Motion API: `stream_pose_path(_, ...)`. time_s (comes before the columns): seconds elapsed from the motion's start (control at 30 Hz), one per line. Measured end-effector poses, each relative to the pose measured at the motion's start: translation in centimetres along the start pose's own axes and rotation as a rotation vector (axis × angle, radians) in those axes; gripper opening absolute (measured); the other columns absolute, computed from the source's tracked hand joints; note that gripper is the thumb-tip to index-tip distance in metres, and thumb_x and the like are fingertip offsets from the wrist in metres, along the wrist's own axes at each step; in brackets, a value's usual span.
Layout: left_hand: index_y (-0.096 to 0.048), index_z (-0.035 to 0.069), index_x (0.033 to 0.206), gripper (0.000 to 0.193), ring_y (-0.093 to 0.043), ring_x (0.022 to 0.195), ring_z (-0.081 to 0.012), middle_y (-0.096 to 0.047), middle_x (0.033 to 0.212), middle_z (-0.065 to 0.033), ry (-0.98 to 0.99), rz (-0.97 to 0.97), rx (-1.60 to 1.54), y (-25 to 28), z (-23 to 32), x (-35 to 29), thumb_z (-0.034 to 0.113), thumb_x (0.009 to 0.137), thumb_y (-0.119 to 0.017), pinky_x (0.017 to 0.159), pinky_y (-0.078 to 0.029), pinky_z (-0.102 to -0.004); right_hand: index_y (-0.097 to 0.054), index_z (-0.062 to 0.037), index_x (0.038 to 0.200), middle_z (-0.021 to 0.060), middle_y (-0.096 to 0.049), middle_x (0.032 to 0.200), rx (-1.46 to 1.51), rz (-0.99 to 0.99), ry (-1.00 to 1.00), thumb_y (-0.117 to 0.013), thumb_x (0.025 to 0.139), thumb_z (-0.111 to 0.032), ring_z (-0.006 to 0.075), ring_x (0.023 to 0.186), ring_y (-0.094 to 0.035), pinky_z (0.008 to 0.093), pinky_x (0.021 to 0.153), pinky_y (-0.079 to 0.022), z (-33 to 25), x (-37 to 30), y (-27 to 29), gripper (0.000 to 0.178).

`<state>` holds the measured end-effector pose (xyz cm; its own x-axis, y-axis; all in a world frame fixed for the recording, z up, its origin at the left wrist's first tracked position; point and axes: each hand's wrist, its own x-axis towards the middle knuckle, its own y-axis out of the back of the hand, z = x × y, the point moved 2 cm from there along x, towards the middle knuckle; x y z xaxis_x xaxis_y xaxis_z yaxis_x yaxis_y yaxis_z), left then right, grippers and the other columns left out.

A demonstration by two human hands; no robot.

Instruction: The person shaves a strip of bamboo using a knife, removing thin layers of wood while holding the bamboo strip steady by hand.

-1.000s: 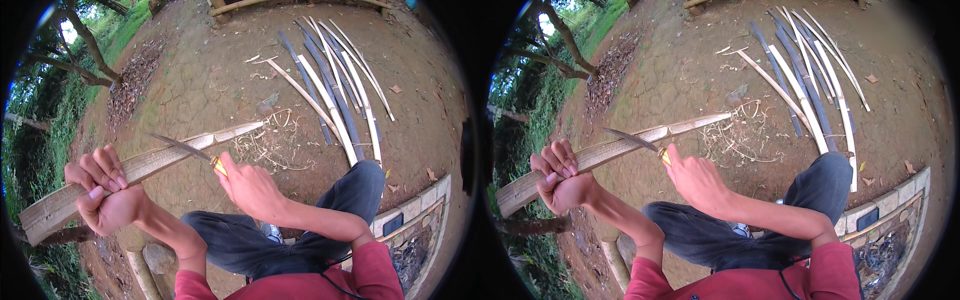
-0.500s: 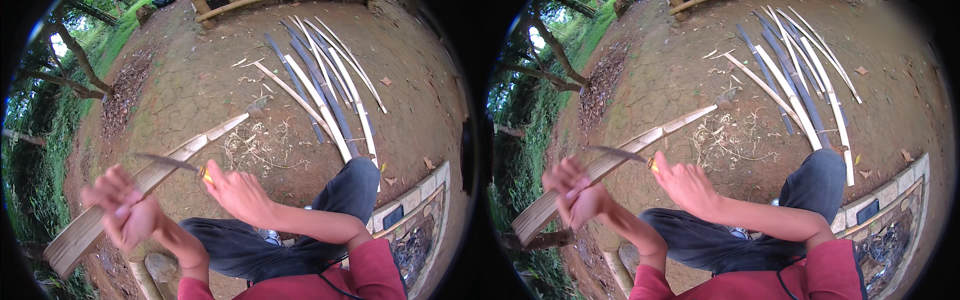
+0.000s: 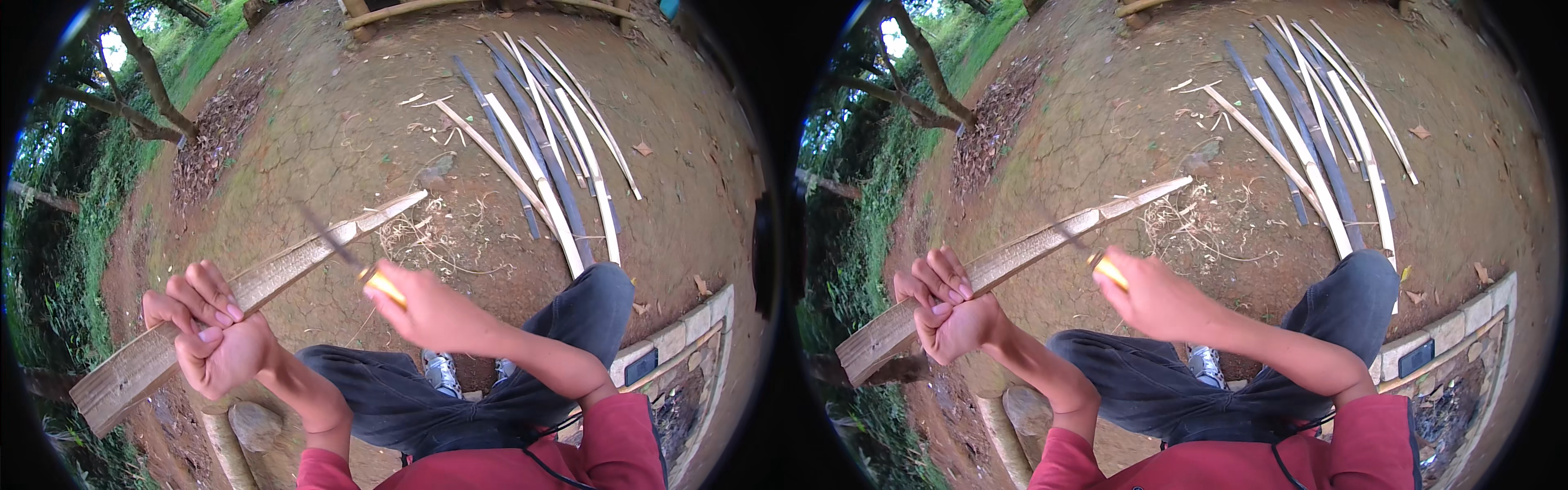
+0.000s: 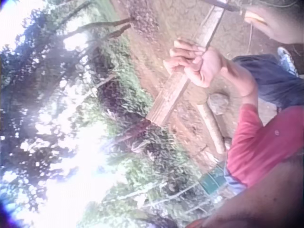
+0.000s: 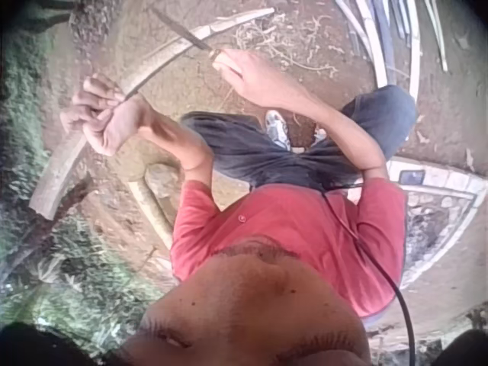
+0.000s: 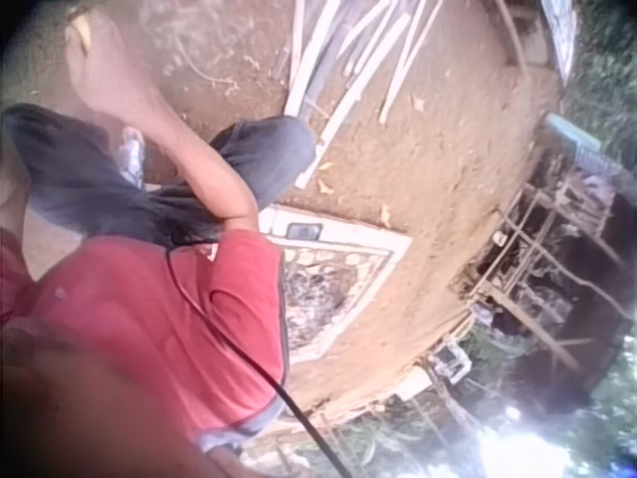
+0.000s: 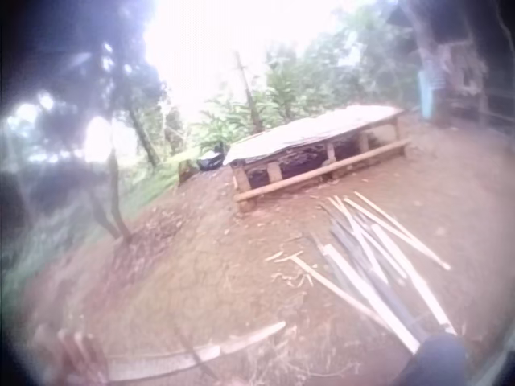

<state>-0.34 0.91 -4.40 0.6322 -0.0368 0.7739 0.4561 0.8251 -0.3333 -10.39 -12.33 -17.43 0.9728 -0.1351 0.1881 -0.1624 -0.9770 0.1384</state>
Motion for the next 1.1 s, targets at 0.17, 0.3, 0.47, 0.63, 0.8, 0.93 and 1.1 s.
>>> stream_pose_path(0.17,-0.032,0.009,0.064,0.015,-0.024,0.040,-0.0127,-0.030,0.049,-0.0048,0.001,-0.010,0.012,0.2,0.1,0.2,0.005,0.051,-0.040,0.045,-0.025,-0.0260,-0.044,0.0024,0.095,0.0196,-0.057,0.054,-0.369,-0.006,-0.165,-0.047,0.096,-0.021,0.0389,0.051,-0.061,0.0455,0.045,-0.048,1.4,0.5,0.1,0.023)
stream_pose_path(0.3,-0.032,0.009,0.063,0.015,-0.023,0.039,-0.0113,-0.031,0.049,-0.0035,-0.038,-0.047,0.054,-0.2,0.3,-0.2,0.006,0.051,-0.040,0.044,-0.025,-0.0252,-0.042,-0.0004,0.098,0.0170,-0.059,0.055,-0.456,-0.020,-0.224,-0.045,0.097,-0.020,0.0351,0.050,-0.062,0.0438,0.044,-0.051,1.0,0.4,-2.1,0.020)
stream_pose_path(0.47,-0.032,0.009,0.064,0.016,-0.024,0.039,-0.0112,-0.031,0.049,-0.0034,-0.011,-0.028,0.063,0.2,0.2,-0.5,0.006,0.051,-0.041,0.044,-0.025,-0.0252,-0.043,-0.0003,0.096,0.0168,-0.061,0.059,-0.590,0.059,-0.205,-0.046,0.096,-0.019,0.0348,0.052,-0.063,0.0433,0.044,-0.051,5.3,1.5,-2.3,0.019)
stream_pose_path(0.63,-0.032,0.009,0.064,0.016,-0.026,0.041,-0.0124,-0.030,0.050,-0.0038,-0.003,-0.046,0.010,0.9,0.2,-0.1,0.006,0.051,-0.041,0.046,-0.026,-0.0253,-0.043,-0.0003,0.096,0.0227,-0.059,0.058,-0.428,0.019,-0.248,-0.050,0.094,-0.021,0.0416,0.055,-0.062,0.0504,0.048,-0.049,0.2,0.6,-2.1,0.022)
stream_pose_path(0.8,-0.032,0.010,0.063,0.016,-0.025,0.042,-0.0127,-0.030,0.050,-0.0041,0.012,-0.072,-0.035,0.8,0.8,-0.8,0.005,0.051,-0.041,0.045,-0.027,-0.0262,-0.043,-0.0023,0.100,0.0183,-0.059,0.056,-0.534,0.088,-0.215,-0.049,0.095,-0.022,0.0400,0.054,-0.062,0.0493,0.049,-0.051,2.9,0.9,-3.4,0.021)
stream_pose_path(0.93,-0.032,0.009,0.063,0.015,-0.025,0.042,-0.0127,-0.030,0.050,-0.0047,0.000,-0.066,-0.026,1.5,0.2,-0.1,0.004,0.051,-0.040,0.044,-0.027,-0.0268,-0.043,0.0002,0.102,0.0189,-0.060,0.057,-0.579,0.128,-0.217,-0.050,0.095,-0.020,0.0401,0.056,-0.063,0.0492,0.050,-0.051,7.0,2.0,-3.2,0.023)
stream_pose_path(1.1,-0.031,0.009,0.063,0.015,-0.025,0.041,-0.0127,-0.030,0.050,-0.0051,-0.009,-0.081,-0.060,0.3,-0.1,-0.2,0.005,0.051,-0.039,0.045,-0.026,-0.0263,-0.041,0.0013,0.100,0.0194,-0.058,0.056,-0.390,0.065,-0.195,-0.051,0.094,-0.018,0.0400,0.053,-0.062,0.0478,0.046,-0.050,0.9,0.4,-3.0,0.023)
